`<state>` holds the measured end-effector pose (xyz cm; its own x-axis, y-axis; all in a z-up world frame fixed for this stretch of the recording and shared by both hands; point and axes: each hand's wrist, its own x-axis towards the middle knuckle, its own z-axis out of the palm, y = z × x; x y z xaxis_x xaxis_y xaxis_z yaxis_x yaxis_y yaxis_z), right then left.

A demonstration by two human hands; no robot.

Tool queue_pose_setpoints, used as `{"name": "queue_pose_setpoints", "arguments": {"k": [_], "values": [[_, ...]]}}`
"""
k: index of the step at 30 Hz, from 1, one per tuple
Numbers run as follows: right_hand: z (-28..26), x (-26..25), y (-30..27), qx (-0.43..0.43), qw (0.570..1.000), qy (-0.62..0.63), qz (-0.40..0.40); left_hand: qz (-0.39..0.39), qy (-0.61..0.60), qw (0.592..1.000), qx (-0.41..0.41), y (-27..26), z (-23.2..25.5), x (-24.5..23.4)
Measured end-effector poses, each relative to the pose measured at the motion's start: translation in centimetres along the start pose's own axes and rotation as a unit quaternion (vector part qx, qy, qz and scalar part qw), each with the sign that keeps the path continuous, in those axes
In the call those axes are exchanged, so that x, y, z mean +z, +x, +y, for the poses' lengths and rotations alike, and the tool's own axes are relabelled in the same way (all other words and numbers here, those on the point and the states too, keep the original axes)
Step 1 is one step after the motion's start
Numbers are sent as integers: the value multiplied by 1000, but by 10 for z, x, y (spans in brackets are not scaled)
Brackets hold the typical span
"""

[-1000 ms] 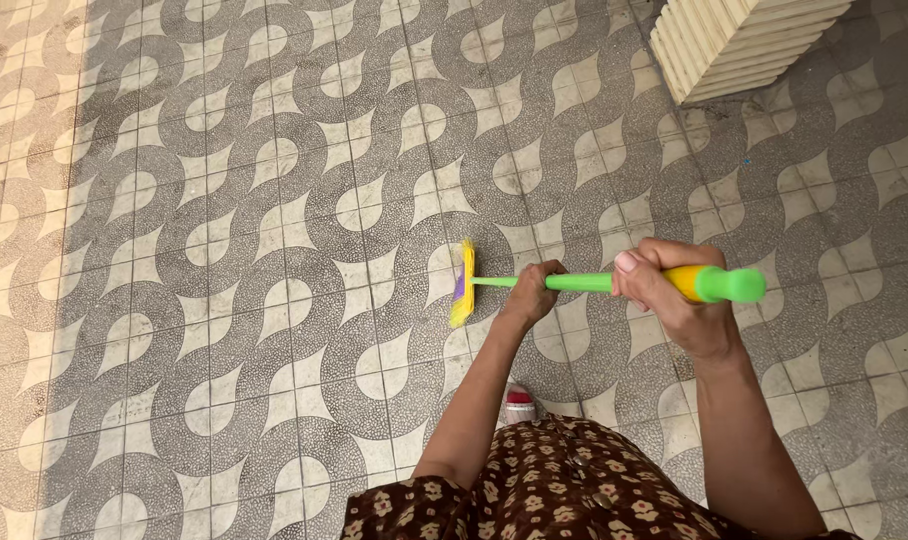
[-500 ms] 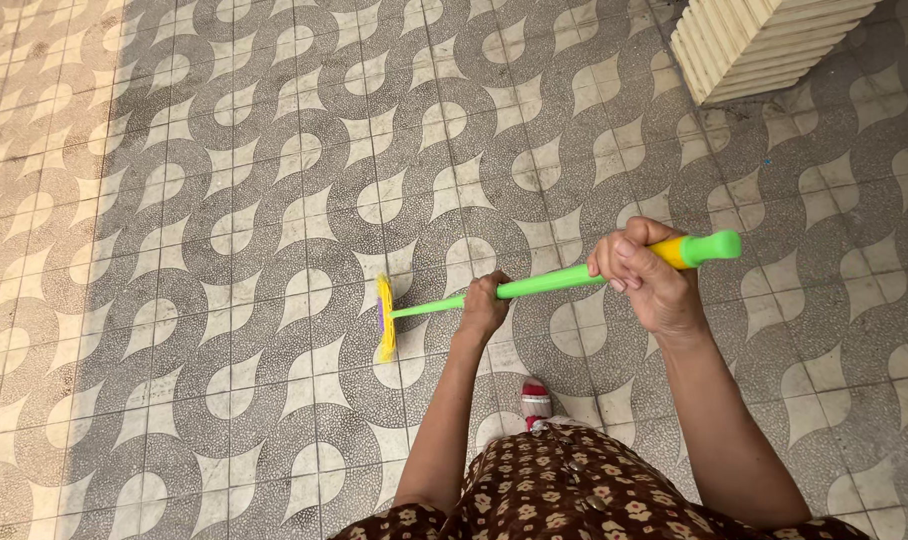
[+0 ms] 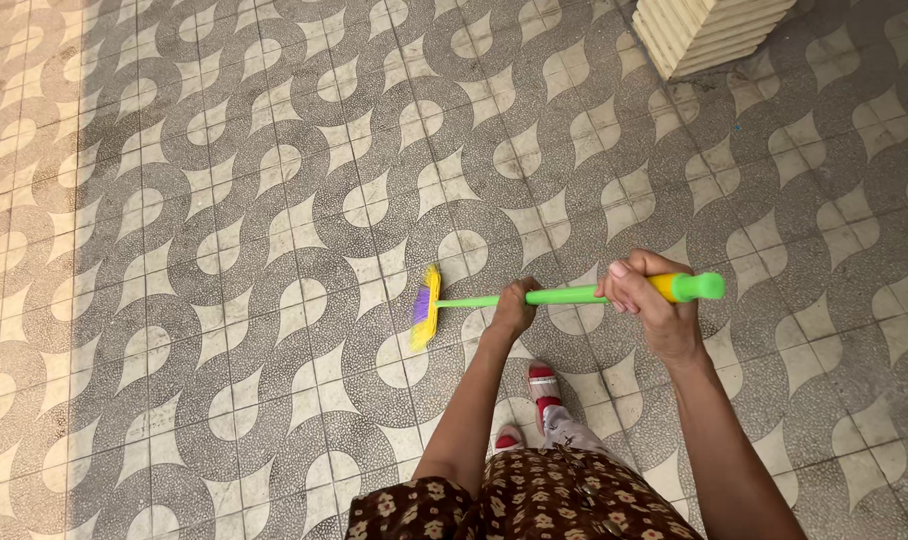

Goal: The person sweeps the patterned tile floor by pushing and pulling a long-handled broom tool across the surface.

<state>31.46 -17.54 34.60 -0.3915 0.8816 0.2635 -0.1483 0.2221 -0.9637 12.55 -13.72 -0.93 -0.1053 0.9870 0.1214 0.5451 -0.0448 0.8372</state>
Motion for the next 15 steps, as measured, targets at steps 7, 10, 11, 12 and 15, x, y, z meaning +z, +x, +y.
{"name": "queue_pose_setpoints", "arguments": {"k": [7,10,11,12,15], "values": [[-52,2,-43,-21,996,-79,26,-48,-20,995,81,3,89,-13],[-64,3,-48,-63,998,-30,-6,-43,-30,993,109,-8,116,-39],[-66,2,-47,-81,997,-10,-17,-32,-22,994,104,-15,120,-50],[-66,2,-47,-81,997,-7,-19,-22,-15,995,99,-23,122,-59],[-56,2,-42,-76,994,71,-43,7,-2,1000,28,-38,110,-80]]}}
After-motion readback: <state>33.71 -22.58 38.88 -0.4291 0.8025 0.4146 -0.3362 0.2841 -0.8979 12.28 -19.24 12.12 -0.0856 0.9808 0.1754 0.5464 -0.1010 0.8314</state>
